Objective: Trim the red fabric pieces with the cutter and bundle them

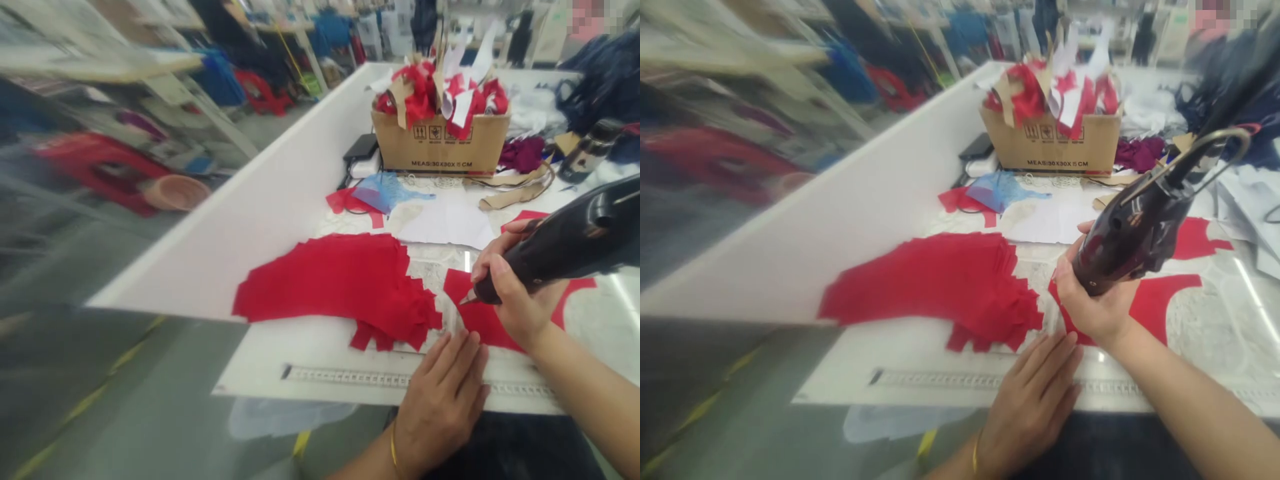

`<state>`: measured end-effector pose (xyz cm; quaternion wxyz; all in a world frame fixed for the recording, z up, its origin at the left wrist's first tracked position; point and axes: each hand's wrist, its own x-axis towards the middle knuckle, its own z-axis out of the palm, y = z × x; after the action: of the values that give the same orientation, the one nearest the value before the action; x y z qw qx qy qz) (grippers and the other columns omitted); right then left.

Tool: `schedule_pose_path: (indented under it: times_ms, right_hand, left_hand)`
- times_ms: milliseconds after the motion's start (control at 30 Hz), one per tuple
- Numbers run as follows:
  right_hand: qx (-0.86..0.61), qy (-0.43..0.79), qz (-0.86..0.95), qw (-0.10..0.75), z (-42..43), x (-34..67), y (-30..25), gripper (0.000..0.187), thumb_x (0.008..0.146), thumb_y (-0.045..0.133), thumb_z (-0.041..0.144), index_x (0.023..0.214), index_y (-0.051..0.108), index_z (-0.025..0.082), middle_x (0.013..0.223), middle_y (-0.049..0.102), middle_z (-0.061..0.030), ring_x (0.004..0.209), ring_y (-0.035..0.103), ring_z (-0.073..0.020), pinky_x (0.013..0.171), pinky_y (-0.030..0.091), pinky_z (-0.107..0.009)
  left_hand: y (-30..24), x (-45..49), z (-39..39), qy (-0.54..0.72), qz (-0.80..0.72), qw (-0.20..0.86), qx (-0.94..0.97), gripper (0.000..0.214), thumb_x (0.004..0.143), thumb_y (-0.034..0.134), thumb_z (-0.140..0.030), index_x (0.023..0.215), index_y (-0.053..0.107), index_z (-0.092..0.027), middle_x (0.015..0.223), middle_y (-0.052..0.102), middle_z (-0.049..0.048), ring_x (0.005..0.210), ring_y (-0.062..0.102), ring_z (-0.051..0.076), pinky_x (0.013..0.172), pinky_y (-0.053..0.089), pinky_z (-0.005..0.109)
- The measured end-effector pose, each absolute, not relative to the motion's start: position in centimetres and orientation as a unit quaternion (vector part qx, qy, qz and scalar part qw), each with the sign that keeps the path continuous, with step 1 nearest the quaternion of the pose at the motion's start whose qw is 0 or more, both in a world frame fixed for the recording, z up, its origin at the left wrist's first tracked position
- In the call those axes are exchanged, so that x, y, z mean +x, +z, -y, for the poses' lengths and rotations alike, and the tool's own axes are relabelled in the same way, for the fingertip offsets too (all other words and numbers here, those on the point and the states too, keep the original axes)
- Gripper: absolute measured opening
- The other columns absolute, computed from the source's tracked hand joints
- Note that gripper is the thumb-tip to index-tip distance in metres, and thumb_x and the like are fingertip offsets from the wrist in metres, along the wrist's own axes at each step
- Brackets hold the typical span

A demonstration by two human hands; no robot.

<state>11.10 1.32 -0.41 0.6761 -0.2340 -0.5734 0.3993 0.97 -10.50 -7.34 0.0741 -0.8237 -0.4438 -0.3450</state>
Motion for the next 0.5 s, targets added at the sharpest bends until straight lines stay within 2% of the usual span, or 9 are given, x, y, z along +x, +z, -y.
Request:
schedule_pose_path:
  times_ms: [333, 500]
  right_hand:
    - [-0.239, 0.362, 0.569, 0.698, -1.8, 10.1, -1.0, 0.026, 0.082, 0.061, 0.010, 0.102, 0.049, 0.021, 0.070, 0.056, 0.0047, 0.051, 0.055, -0.0104, 0.050, 0.048, -0.026]
    - [-0.263, 0.372, 0.577, 0.678, -1.7, 10.2, -1.0, 0.021, 0.083, 0.061, 0.012, 0.097, 0.048, 0.022, 0.067, 0.056, 0.0034, 0.054, 0.057, -0.0114, 0.053, 0.051, -0.027]
  left_hand:
    - [-7.7, 1.1, 10.6, -0.339, 0.457, 0.078, -0.818, 0.031, 0.093, 0.051, -0.020, 0.118, 0.065, -0.008, 0.123, 0.067, 0.0101, 0.119, 0.057, 0.024, 0.105, 0.044, 0.038]
    - [-7.6, 1.2, 10.6, -0.335, 0.460, 0.086, -0.818, 0.030, 0.093, 0.051, -0.021, 0.117, 0.065, -0.009, 0.121, 0.068, 0.0101, 0.116, 0.057, 0.024, 0.102, 0.045, 0.037]
